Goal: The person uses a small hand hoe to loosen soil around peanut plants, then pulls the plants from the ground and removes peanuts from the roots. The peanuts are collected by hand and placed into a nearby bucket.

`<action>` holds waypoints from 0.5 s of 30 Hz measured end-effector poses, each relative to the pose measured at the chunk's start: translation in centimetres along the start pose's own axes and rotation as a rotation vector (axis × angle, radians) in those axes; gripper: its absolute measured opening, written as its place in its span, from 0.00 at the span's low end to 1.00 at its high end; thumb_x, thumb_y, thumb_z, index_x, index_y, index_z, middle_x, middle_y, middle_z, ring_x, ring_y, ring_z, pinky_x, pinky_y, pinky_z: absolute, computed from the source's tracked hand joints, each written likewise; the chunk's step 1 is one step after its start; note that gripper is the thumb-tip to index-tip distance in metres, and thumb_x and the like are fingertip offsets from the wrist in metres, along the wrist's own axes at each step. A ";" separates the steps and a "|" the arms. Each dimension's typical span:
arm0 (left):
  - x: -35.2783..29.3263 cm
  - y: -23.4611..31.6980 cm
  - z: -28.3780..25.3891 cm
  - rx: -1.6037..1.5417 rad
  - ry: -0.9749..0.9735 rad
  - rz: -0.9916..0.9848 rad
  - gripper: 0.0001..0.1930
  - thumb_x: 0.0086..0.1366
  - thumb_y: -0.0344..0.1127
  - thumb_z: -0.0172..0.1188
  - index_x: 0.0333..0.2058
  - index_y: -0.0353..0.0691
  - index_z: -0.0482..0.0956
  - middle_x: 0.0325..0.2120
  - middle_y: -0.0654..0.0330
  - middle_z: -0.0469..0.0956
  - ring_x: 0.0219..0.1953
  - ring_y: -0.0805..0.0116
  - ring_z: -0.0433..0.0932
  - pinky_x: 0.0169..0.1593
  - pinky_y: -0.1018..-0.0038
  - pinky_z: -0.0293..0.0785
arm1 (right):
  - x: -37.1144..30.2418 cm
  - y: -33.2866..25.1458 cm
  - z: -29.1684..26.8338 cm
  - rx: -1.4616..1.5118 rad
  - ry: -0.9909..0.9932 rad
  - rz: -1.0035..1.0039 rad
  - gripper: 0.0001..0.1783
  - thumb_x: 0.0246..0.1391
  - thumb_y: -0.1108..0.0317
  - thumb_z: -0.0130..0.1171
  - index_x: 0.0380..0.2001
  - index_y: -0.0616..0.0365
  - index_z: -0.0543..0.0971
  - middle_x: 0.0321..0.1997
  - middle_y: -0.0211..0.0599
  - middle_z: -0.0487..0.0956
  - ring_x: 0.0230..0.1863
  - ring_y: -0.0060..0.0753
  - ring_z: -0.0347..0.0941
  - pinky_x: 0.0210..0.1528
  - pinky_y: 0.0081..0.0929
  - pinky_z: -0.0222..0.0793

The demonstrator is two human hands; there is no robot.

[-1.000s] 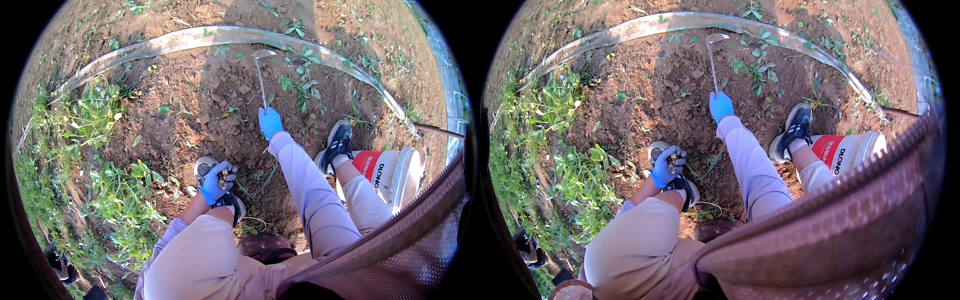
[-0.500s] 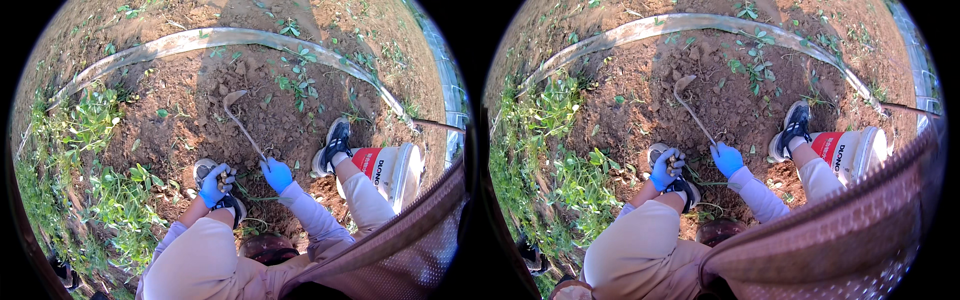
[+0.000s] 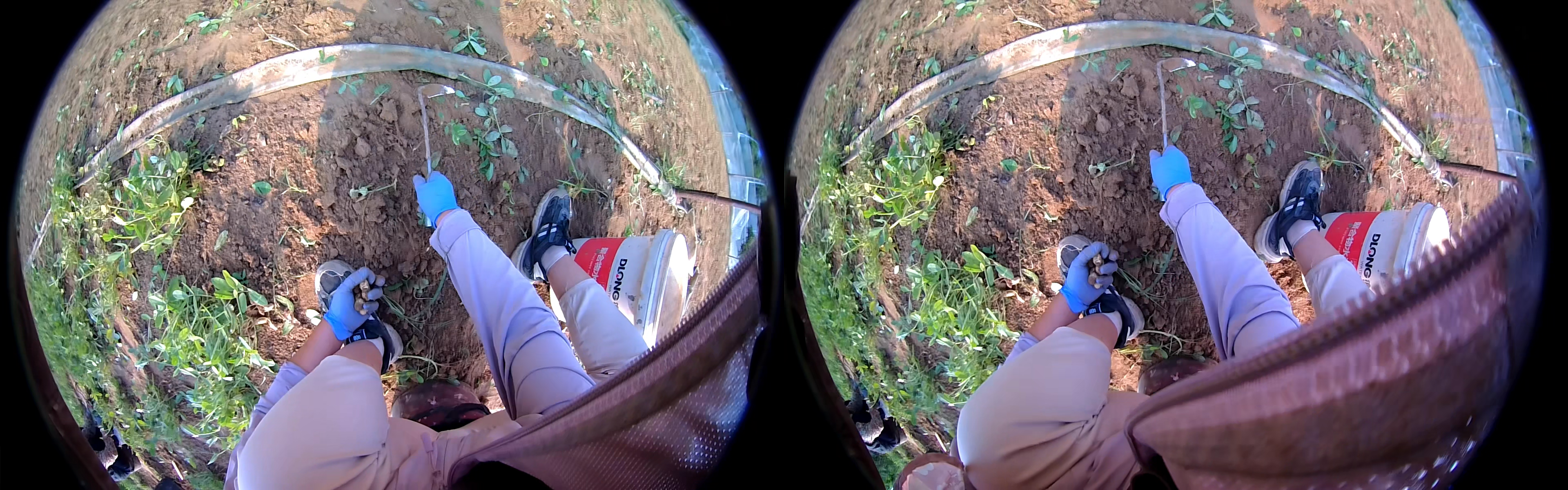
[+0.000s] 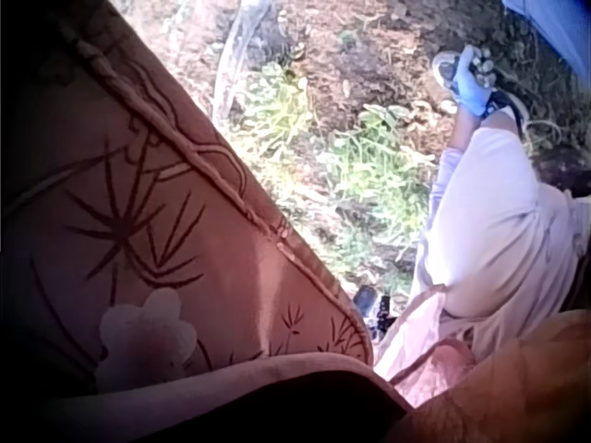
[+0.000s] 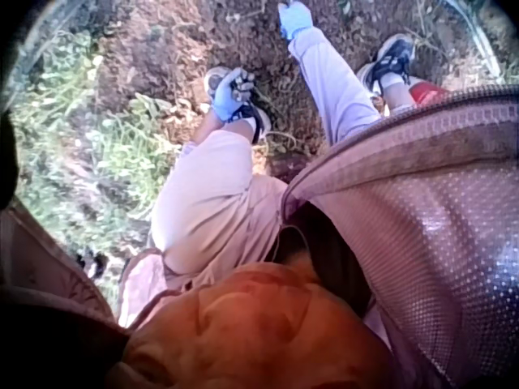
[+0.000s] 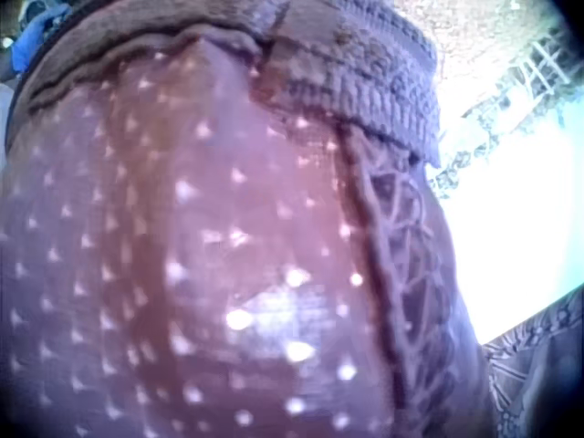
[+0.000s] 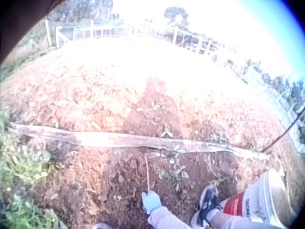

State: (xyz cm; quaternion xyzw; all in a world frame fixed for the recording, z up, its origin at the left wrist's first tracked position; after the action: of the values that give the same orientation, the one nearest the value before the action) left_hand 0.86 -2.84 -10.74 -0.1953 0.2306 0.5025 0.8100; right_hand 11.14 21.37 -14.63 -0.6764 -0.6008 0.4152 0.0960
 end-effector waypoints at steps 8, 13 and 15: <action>0.2 0.3 0.1 0.042 0.007 0.014 0.09 0.61 0.41 0.48 0.28 0.41 0.68 0.31 0.59 0.67 0.23 0.77 0.64 0.15 0.86 0.59 | -9.4 1.3 2.5 -0.074 -0.200 -0.103 0.17 0.49 0.59 0.53 0.25 0.65 0.68 0.21 0.46 0.71 0.22 0.45 0.69 0.25 0.36 0.65; 0.2 -0.1 0.3 0.004 -0.019 -0.006 0.10 0.60 0.41 0.48 0.27 0.41 0.68 0.31 0.59 0.67 0.23 0.76 0.64 0.16 0.85 0.60 | -10.2 0.2 0.2 -0.163 -0.202 -0.130 0.17 0.49 0.57 0.51 0.28 0.63 0.69 0.25 0.54 0.73 0.30 0.55 0.70 0.32 0.44 0.65; 0.1 0.0 0.1 -0.024 -0.046 -0.009 0.10 0.60 0.41 0.48 0.27 0.41 0.68 0.31 0.59 0.67 0.23 0.76 0.64 0.16 0.85 0.60 | -13.4 -0.2 0.0 -0.218 -0.324 -0.187 0.17 0.49 0.57 0.50 0.27 0.63 0.69 0.23 0.53 0.73 0.28 0.55 0.70 0.31 0.44 0.65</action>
State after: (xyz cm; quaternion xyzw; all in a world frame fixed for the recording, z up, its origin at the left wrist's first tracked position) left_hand 0.91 -2.69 -10.70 -0.1943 0.2052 0.5059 0.8150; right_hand 11.85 9.46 -8.50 -0.5483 -0.7099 0.4404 -0.0373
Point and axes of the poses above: each hand's wrist, its own x-axis towards the middle knuckle, its own z-axis out of the palm, y = z × x, the point moved 8 cm from there along x, towards the middle knuckle
